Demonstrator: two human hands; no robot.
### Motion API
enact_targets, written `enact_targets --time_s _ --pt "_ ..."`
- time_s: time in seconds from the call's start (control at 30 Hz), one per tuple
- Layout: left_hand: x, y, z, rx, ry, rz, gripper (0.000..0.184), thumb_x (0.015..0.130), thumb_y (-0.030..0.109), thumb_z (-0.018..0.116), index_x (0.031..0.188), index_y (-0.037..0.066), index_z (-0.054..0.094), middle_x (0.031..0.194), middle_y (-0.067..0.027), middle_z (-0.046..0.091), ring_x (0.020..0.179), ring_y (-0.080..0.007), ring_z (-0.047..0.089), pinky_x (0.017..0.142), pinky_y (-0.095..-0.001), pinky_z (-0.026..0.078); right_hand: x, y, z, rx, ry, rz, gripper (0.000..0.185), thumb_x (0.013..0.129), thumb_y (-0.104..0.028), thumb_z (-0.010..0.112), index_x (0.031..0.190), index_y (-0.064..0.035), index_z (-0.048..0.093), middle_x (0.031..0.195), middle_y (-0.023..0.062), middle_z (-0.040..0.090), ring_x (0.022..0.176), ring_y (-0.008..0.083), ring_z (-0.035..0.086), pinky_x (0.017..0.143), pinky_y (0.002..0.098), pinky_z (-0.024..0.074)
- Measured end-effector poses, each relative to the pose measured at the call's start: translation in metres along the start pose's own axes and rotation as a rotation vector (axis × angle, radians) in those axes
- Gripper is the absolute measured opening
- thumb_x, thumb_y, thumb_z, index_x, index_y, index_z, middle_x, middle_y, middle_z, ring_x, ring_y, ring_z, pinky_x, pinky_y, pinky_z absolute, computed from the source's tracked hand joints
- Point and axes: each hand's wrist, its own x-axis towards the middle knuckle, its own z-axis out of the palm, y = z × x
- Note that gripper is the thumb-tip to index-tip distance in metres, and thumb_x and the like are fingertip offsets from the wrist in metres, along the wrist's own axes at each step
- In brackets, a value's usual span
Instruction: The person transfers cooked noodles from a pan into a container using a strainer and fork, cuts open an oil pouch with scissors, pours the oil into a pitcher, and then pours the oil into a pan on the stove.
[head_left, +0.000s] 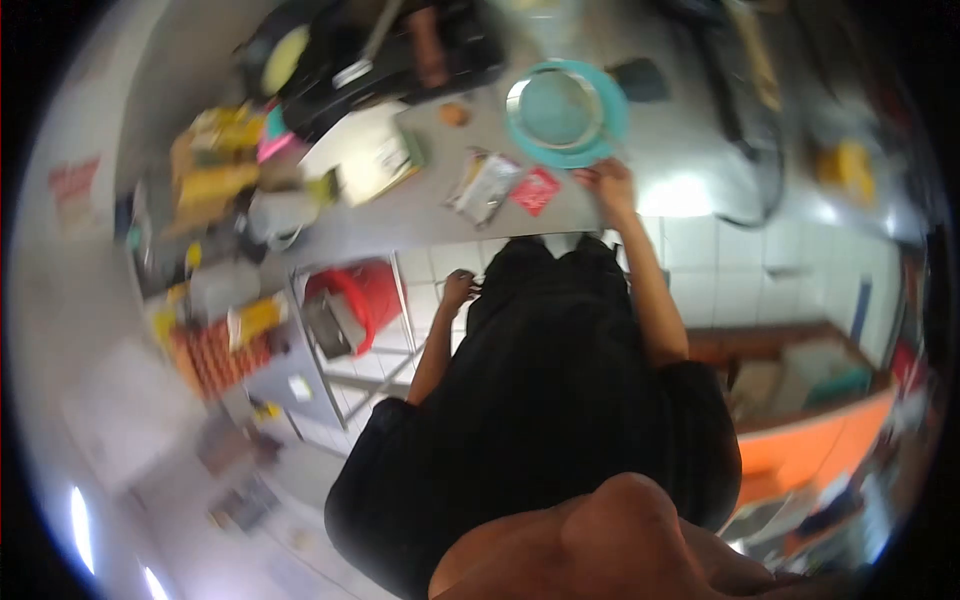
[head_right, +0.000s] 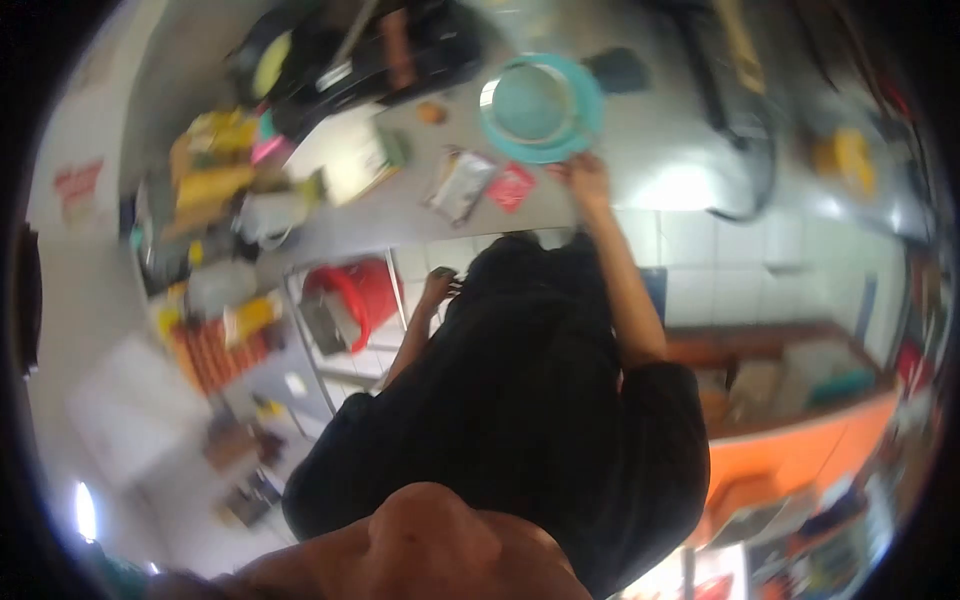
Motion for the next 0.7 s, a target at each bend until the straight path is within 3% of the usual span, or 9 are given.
enact_targets --time_s 0.07,0.27,0.33,0.37,0.4,0.47,0.5,0.6,0.7 --pt "-0.003 -0.01 0.006 -0.029 0.042 -0.066 0.027 0.095 0.021 0.057 0.11 0.0 0.063 0.084 -0.0137 0.071 0.068 -0.019 0.068 0.057 -0.0306 0.054 -0.001 -0.021 0.02 0.068 0.001 0.056 0.025 0.102 -0.013 0.052 0.114 0.0083 0.056 0.108 0.0215 0.066 0.106 0.0289 0.068 0.096 0.0385 0.0556" --pt "-0.02 -0.06 0.011 0.024 0.148 -0.046 0.029 0.093 0.021 0.06 0.11 -0.002 0.065 0.087 -0.0158 0.073 0.074 -0.0238 0.071 0.064 -0.0352 0.056 0.015 -0.02 0.035 0.076 -0.049 0.126 0.027 0.103 -0.014 0.051 0.118 0.0082 0.055 0.112 0.0221 0.066 0.099 0.0269 0.069 0.094 0.0376 0.0566" --pt "-0.011 -0.083 0.01 0.323 0.196 0.224 0.029 0.091 0.021 0.06 0.104 -0.003 0.068 0.092 -0.0183 0.073 0.081 -0.0251 0.071 0.068 -0.0345 0.056 0.002 -0.024 0.026 -0.332 -0.129 0.06 0.03 0.102 -0.023 0.05 0.109 0.0029 0.064 0.103 0.015 0.07 0.095 0.0185 0.068 0.086 0.0324 0.0551" --pt "-0.013 -0.077 0.012 0.185 0.122 0.119 0.032 0.09 0.023 0.057 0.103 -0.004 0.069 0.095 -0.0193 0.073 0.083 -0.0251 0.071 0.072 -0.0355 0.055 0.0 -0.022 0.015 -0.629 -0.201 -0.027 0.033 0.1 -0.027 0.051 0.101 -0.0001 0.07 0.099 0.0116 0.071 0.092 0.0145 0.067 0.079 0.0295 0.0541" --pt "-0.011 -0.069 0.012 0.279 0.063 0.114 0.034 0.089 0.024 0.055 0.102 -0.004 0.07 0.096 -0.0197 0.073 0.084 -0.0257 0.071 0.076 -0.0392 0.054 -0.004 -0.019 0.008 -0.566 -0.133 0.063 0.03 0.099 -0.026 0.055 0.094 -0.0005 0.071 0.091 0.0104 0.071 0.079 0.0142 0.066 0.071 0.0294 0.0527" --pt "0.051 -0.125 -0.001 0.79 -0.026 0.48 0.036 0.091 0.024 0.051 0.097 -0.004 0.072 0.096 -0.0206 0.073 0.086 -0.0302 0.069 0.078 -0.0435 0.054 -0.022 -0.015 -0.012 -0.455 -0.017 0.025 0.021 0.094 -0.016 0.059 0.094 0.0009 0.071 0.076 0.0069 0.069 0.06 0.0137 0.061 0.06 0.0294 0.0516" --pt "0.066 -0.125 0.0 0.777 -0.083 0.51 0.036 0.091 0.024 0.05 0.097 -0.003 0.072 0.096 -0.0215 0.073 0.086 -0.0313 0.07 0.078 -0.0438 0.054 -0.034 -0.033 -0.017 -0.609 0.076 0.077 0.024 0.094 -0.009 0.051 0.096 0.0017 0.073 0.077 0.0078 0.07 0.059 0.0134 0.061 0.058 0.0286 0.0514" --pt "0.095 -0.093 0.008 1.018 -0.29 0.446 0.033 0.09 0.024 0.052 0.098 0.0 0.074 0.095 -0.0211 0.073 0.086 -0.0339 0.07 0.077 -0.0448 0.054 -0.075 -0.053 -0.073 -0.562 0.48 -0.267 0.035 0.091 0.001 0.042 0.113 0.0016 0.069 0.073 0.0075 0.069 0.055 0.014 0.059 0.057 0.0289 0.0524" --pt "0.101 -0.07 0.014 1.4 -0.453 0.592 0.031 0.087 0.025 0.056 0.099 0.004 0.075 0.094 -0.0175 0.074 0.087 -0.0346 0.07 0.077 -0.0459 0.054 -0.109 -0.088 -0.15 -0.445 0.767 -0.442 0.052 0.086 0.005 0.047 0.137 -0.0037 0.052 0.107 0.0186 0.07 0.068 0.022 0.072 0.063 0.031 0.0577"
